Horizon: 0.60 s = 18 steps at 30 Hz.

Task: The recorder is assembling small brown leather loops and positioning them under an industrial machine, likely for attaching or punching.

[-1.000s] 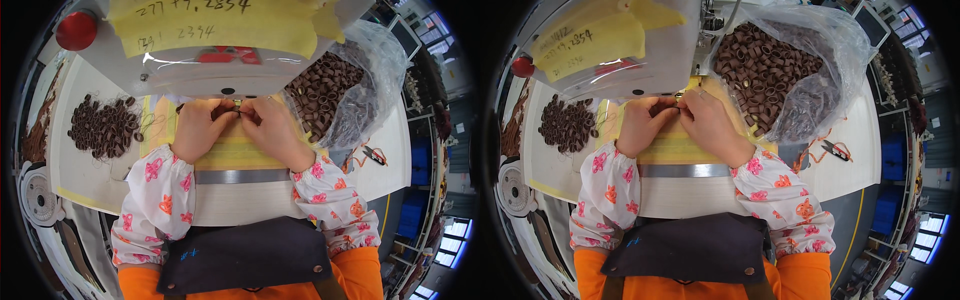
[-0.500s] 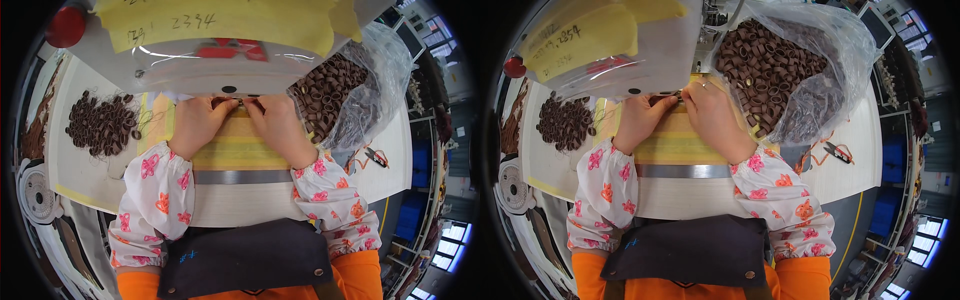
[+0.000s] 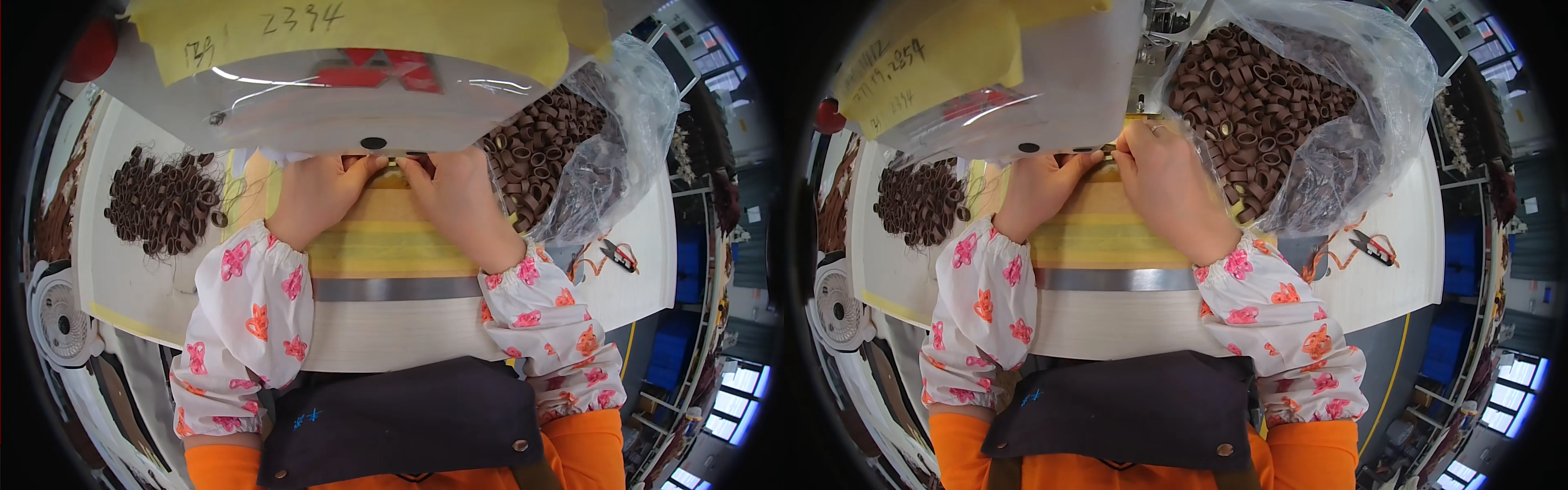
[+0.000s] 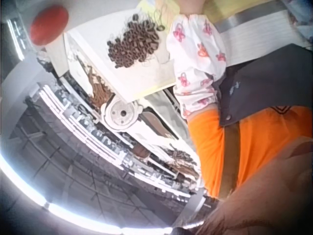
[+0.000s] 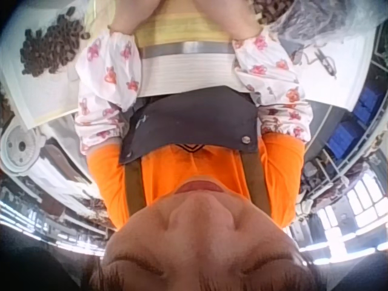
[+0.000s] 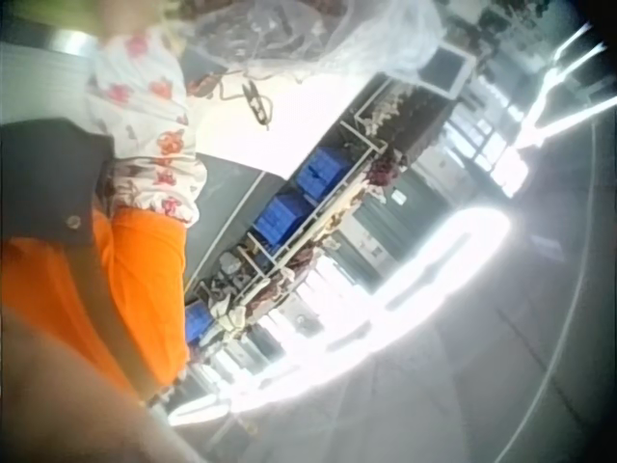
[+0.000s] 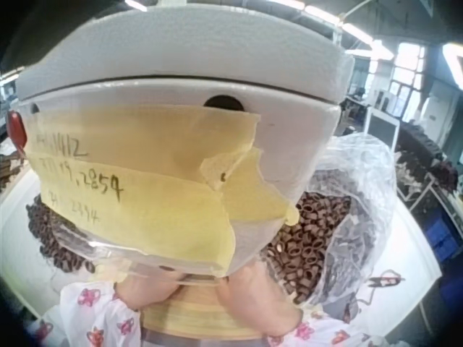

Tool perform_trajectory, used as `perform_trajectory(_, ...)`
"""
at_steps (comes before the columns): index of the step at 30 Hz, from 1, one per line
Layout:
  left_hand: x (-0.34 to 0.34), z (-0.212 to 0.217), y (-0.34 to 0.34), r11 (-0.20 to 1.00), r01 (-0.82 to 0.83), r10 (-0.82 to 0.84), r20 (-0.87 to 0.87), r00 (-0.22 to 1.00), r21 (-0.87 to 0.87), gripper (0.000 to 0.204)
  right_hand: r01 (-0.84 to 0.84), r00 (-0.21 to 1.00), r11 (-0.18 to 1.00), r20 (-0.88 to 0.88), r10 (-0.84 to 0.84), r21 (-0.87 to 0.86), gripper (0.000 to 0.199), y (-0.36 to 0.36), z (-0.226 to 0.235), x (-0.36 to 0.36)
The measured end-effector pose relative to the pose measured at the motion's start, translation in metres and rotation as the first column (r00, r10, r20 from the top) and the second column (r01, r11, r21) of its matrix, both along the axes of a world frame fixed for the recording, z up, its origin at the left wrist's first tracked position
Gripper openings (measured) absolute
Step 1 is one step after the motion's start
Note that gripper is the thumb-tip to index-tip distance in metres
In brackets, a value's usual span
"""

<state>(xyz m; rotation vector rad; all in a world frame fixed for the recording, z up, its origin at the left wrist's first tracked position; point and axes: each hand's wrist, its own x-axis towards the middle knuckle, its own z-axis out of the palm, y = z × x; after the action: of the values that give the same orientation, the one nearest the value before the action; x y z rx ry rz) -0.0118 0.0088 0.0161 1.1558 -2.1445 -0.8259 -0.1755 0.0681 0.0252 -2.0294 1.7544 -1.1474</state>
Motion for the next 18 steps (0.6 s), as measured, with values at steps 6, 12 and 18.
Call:
perform_trajectory(6,0.002,-0.002,-0.001,1.000,0.022,-0.022,-0.017,1.000,-0.022,0.022,0.008,0.999,1.000,-0.052,-0.006,0.027,0.011,-0.002,0.002,0.001)
perform_trajectory(12,0.005,-0.003,-0.002,0.998,-0.013,0.013,-0.005,1.000,0.067,0.023,-0.018,0.997,1.000,-0.071,0.017,-0.015,0.010,-0.008,-0.002,0.002)
perform_trajectory(18,0.002,-0.002,0.002,1.000,-0.025,0.025,0.021,0.999,0.007,0.024,-0.009,0.999,0.996,0.047,0.005,0.084,0.011,-0.007,-0.001,-0.002)
